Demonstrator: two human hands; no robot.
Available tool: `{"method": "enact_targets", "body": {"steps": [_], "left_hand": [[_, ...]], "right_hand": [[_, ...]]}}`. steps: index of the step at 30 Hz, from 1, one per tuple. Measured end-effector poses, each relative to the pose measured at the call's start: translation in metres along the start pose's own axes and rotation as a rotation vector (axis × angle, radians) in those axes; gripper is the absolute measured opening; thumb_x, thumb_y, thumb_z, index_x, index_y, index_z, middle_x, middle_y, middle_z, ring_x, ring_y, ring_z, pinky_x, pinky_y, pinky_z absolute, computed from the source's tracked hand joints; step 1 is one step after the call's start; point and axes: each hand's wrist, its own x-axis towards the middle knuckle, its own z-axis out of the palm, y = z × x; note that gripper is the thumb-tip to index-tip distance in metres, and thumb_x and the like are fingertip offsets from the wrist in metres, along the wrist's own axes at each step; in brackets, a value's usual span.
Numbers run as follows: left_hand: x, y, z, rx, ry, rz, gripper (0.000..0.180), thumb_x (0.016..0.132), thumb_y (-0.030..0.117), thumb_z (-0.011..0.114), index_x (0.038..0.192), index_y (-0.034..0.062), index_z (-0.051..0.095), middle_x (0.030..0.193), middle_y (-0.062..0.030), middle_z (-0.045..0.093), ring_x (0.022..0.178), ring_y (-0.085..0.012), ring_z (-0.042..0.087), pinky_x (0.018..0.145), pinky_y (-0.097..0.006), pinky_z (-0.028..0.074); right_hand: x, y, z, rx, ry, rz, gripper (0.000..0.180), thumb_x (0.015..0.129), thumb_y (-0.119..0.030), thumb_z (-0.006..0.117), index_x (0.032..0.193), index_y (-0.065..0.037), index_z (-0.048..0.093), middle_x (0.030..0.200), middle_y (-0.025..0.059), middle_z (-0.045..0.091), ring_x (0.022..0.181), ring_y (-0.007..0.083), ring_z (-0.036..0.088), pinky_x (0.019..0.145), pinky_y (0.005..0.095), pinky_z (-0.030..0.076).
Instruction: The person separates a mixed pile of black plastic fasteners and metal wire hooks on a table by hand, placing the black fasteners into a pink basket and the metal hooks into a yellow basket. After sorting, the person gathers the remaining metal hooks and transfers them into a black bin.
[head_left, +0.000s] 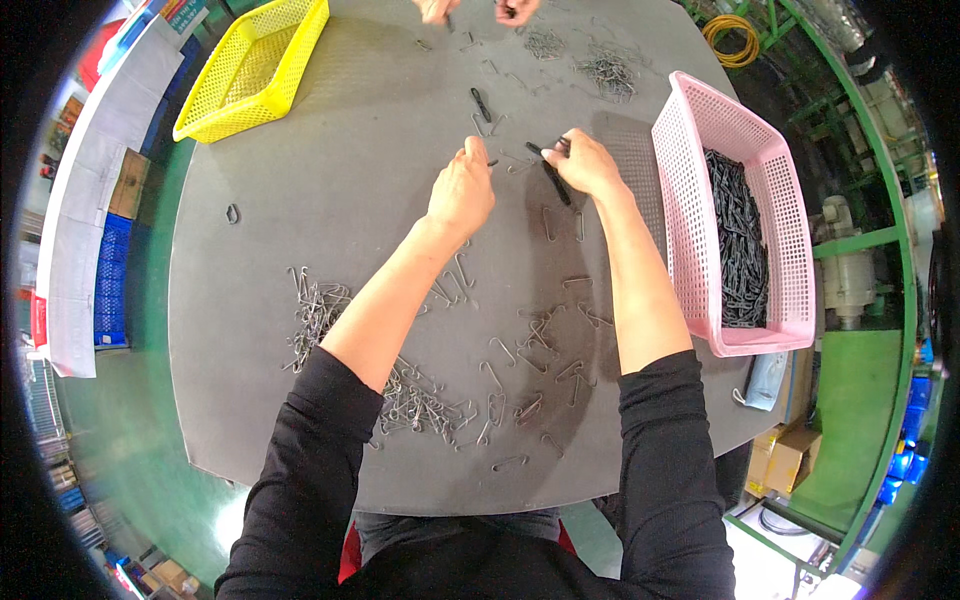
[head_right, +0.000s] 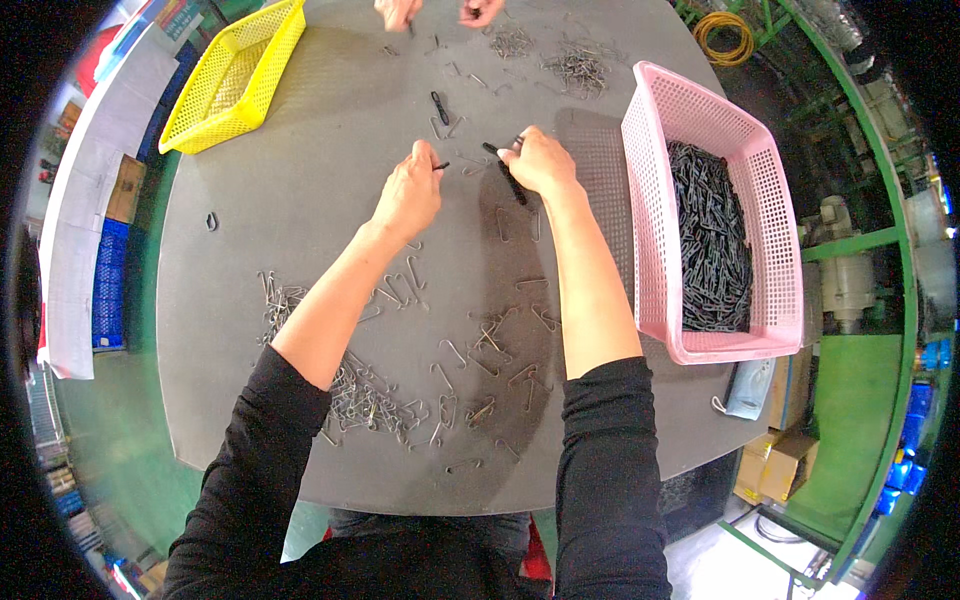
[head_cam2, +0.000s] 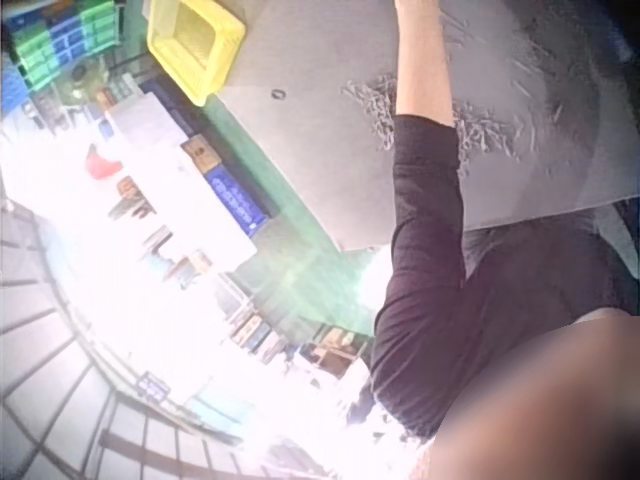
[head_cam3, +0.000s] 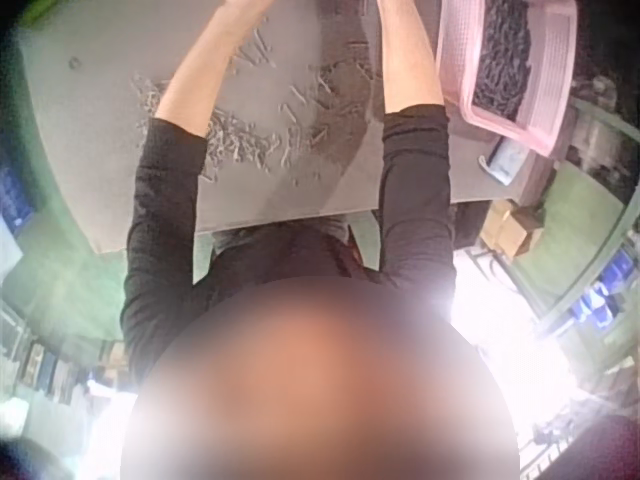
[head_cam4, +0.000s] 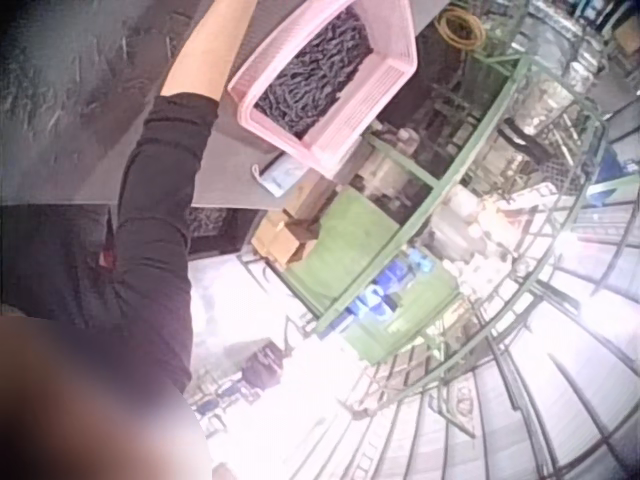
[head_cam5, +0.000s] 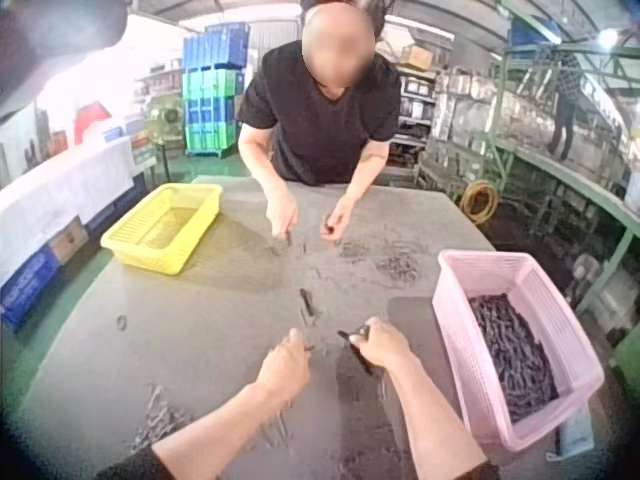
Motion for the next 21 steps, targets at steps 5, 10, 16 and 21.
{"method": "enact_targets", "body": {"steps": [5,10,16,21], "left_hand": [[0.002,0.032,-0.001,-0.064,-0.09,0.227,0.023,0.077,0.012,0.058,0.097,0.0013,0.052,0.087,-0.0181,0.059,0.084,-0.0349,0.058,0.072,-0.042,0.044],[0.013,0.05,0.025,0.172,-0.229,0.365,0.028,0.073,0.019,0.064,0.097,0.008,0.057,0.092,-0.0125,0.059,0.089,-0.031,0.058,0.076,-0.041,0.046],[0.009,0.049,0.027,0.356,-0.277,0.376,0.025,0.072,0.021,0.066,0.088,0.0048,0.057,0.09,-0.0153,0.058,0.089,-0.0333,0.057,0.076,-0.044,0.045],[-0.023,0.047,-0.012,0.136,-0.366,0.073,0.031,0.076,0.025,0.062,0.089,-0.001,0.053,0.086,-0.0179,0.06,0.084,-0.0343,0.059,0.075,-0.041,0.044]], "right_hand": [[-0.007,0.002,-0.005,-0.012,-0.108,-0.079,0.028,0.076,-0.026,0.062,0.084,0.0,0.059,0.086,0.0174,0.062,0.083,0.0307,0.06,0.074,0.039,0.045],[-0.035,0.031,-0.02,0.925,-0.034,0.224,0.022,0.081,-0.026,0.06,0.08,-0.005,0.055,0.078,0.0074,0.06,0.07,0.0163,0.057,0.06,0.03,0.042],[-0.099,0.022,-0.034,1.593,-0.186,0.294,0.011,0.086,-0.016,0.053,0.094,-0.009,0.052,0.079,0.0017,0.055,0.065,0.0124,0.052,0.058,0.0251,0.04],[-0.168,-0.02,-0.065,1.03,-0.175,0.109,0.019,0.088,-0.015,0.047,0.105,-0.007,0.051,0.073,0.0,0.052,0.058,0.0071,0.045,0.052,0.0213,0.037]]}}
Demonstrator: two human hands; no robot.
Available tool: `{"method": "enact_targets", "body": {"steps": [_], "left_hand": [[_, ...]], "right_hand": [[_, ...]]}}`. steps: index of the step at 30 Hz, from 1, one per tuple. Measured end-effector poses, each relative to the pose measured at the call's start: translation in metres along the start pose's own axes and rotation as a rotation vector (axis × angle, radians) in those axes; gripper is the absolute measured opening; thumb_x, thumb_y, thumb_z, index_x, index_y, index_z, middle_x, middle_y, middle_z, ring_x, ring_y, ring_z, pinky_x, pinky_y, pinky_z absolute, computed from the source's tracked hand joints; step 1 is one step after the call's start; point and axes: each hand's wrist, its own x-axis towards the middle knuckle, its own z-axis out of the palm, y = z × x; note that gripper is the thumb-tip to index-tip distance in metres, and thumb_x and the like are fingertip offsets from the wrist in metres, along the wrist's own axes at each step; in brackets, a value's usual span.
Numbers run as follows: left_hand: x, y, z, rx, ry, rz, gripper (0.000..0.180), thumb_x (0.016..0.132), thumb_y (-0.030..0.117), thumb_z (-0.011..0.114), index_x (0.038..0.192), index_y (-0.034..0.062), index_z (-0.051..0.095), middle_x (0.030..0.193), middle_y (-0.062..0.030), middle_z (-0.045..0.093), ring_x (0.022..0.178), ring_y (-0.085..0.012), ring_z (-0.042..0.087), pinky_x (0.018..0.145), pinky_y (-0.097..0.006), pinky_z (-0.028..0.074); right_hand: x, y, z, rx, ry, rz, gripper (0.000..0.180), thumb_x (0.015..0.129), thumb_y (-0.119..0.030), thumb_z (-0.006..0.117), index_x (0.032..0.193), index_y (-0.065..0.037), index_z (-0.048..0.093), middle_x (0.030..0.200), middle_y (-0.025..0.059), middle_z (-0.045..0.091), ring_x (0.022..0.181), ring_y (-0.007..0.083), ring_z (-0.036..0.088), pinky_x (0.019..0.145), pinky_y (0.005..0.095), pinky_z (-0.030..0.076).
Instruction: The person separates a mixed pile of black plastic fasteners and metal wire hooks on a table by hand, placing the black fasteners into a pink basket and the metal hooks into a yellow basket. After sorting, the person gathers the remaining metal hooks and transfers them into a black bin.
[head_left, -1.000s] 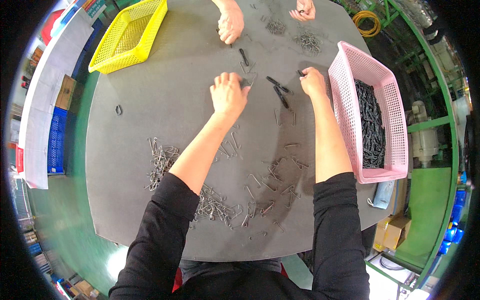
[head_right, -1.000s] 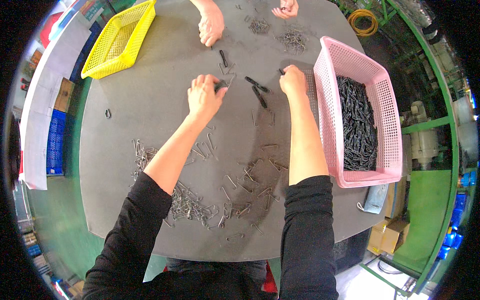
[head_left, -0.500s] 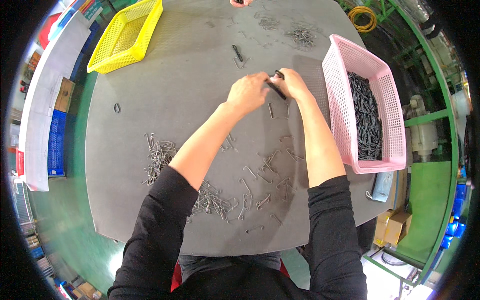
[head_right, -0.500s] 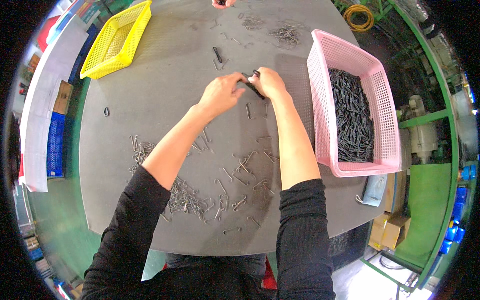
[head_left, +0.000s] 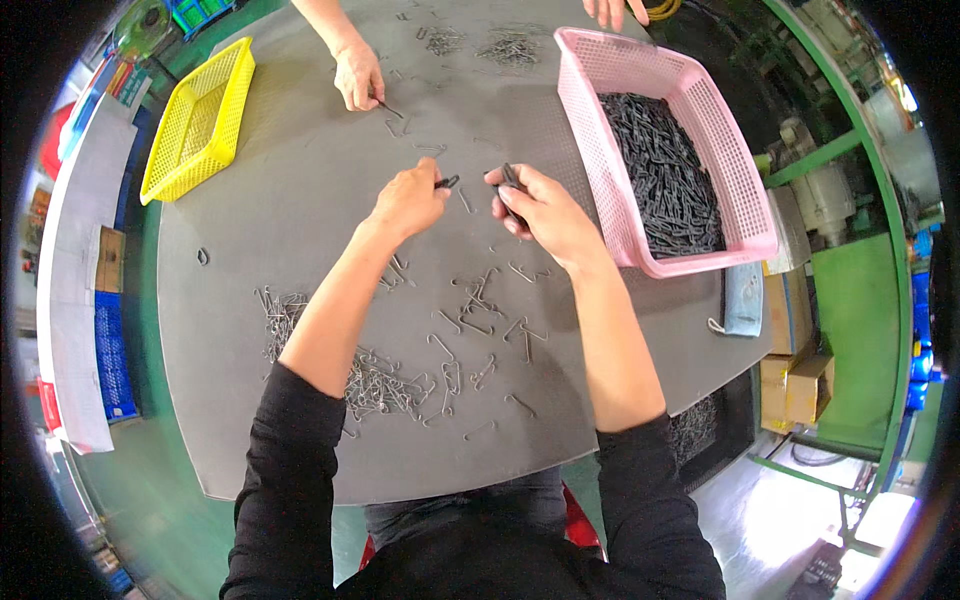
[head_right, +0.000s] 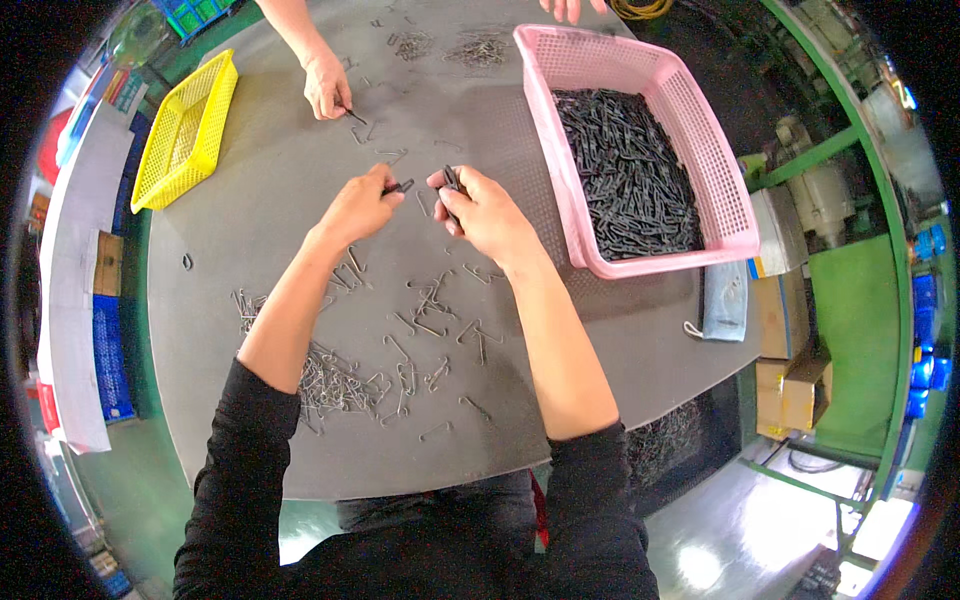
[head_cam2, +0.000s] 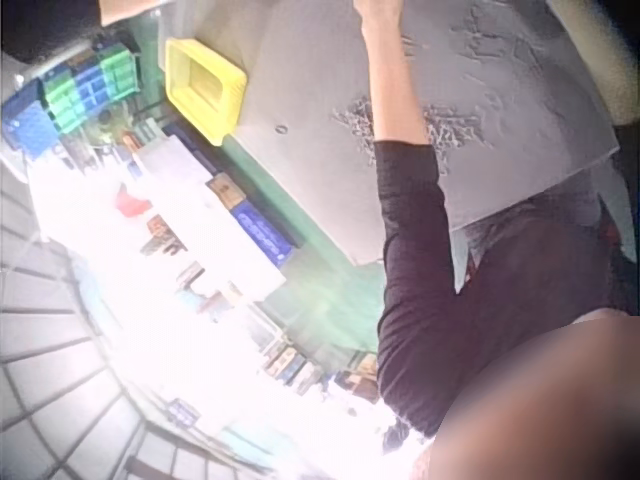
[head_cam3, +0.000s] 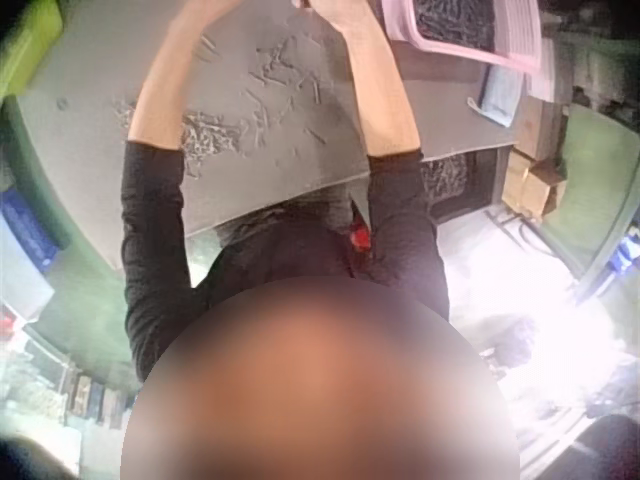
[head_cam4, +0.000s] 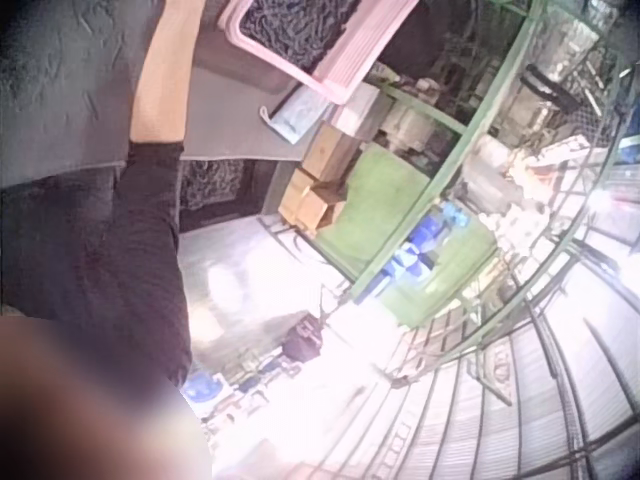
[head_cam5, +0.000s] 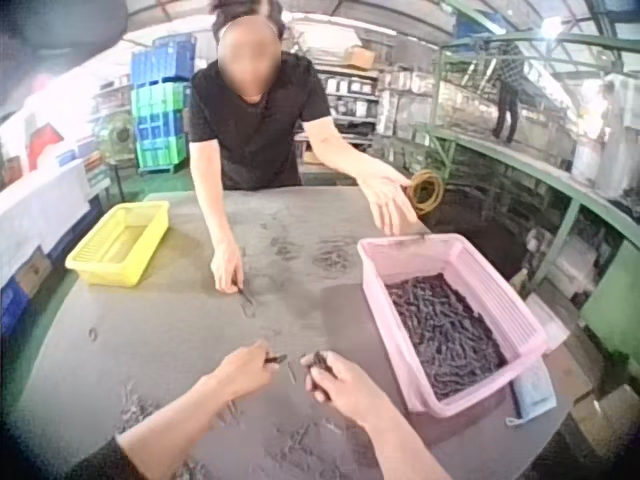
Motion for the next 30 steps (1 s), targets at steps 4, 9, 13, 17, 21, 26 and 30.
{"method": "enact_targets", "body": {"steps": [4,9,13,17,21,26,30], "left_hand": [[0.005,0.099,-0.034,-0.137,0.113,0.226,0.034,0.078,0.029,0.059,0.089,-0.0022,0.052,0.084,-0.0201,0.061,0.082,-0.033,0.06,0.071,-0.039,0.045],[0.032,0.236,-0.043,-0.157,0.105,0.541,0.043,0.078,0.024,0.056,0.11,-0.0051,0.052,0.112,-0.0237,0.054,0.11,-0.0336,0.049,0.09,-0.039,0.04],[-0.02,0.17,-0.069,-0.229,0.52,0.71,0.043,0.08,0.034,0.056,0.107,0.0,0.054,0.106,-0.0175,0.059,0.099,-0.0301,0.056,0.082,-0.036,0.044],[-0.111,-0.008,-0.088,-0.093,0.681,0.217,0.029,0.087,0.026,0.052,0.107,0.0067,0.057,0.107,-0.0094,0.059,0.102,-0.021,0.055,0.089,-0.029,0.039],[-0.206,-0.21,-0.093,0.117,0.696,-0.32,0.032,0.088,0.03,0.048,0.107,0.0064,0.054,0.112,-0.0139,0.055,0.107,-0.029,0.05,0.09,-0.037,0.038],[-0.201,-0.235,-0.046,0.508,0.7,-0.361,0.045,0.09,0.039,0.038,0.12,0.0053,0.044,0.127,-0.0129,0.042,0.122,-0.0285,0.035,0.098,-0.049,0.026],[-0.178,-0.145,-0.015,0.246,0.48,-0.05,0.047,0.091,0.038,0.035,0.125,0.0057,0.041,0.135,-0.0122,0.037,0.128,-0.0271,0.028,0.104,-0.048,0.019]], "right_hand": [[-0.064,-0.066,-0.031,-0.336,0.308,-0.208,0.018,0.087,-0.01,0.046,0.104,-0.006,0.051,0.07,0.004,0.056,0.056,0.0078,0.048,0.051,0.0227,0.04],[-0.059,-0.085,-0.145,-0.933,0.735,-0.3,0.044,0.083,-0.016,0.056,0.122,-0.006,0.04,0.095,0.0138,0.059,0.085,0.0195,0.059,0.067,0.0287,0.047],[-0.101,-0.06,-0.127,-1.022,1.022,-0.652,0.038,0.083,-0.02,0.058,0.116,-0.002,0.047,0.1,0.0176,0.058,0.094,0.0275,0.057,0.079,0.0337,0.046],[-0.159,0.012,-0.034,-0.969,0.534,-0.808,0.017,0.082,-0.01,0.056,0.098,-0.004,0.055,0.097,0.0137,0.057,0.096,0.0291,0.055,0.083,0.0357,0.044],[-0.135,0.081,0.004,-0.978,0.432,-0.592,0.038,0.084,-0.022,0.056,0.118,-0.007,0.046,0.121,0.0159,0.046,0.118,0.0315,0.04,0.097,0.0431,0.032],[-0.079,0.122,0.024,-1.187,0.534,-0.325,0.058,0.088,-0.042,0.043,0.133,-0.007,0.031,0.137,0.0158,0.032,0.13,0.0306,0.024,0.105,0.0481,0.017],[-0.066,0.113,0.103,-1.247,0.331,-0.485,0.061,0.088,-0.044,0.043,0.132,-0.003,0.032,0.138,0.016,0.03,0.131,0.0287,0.022,0.107,0.0433,0.016]]}}
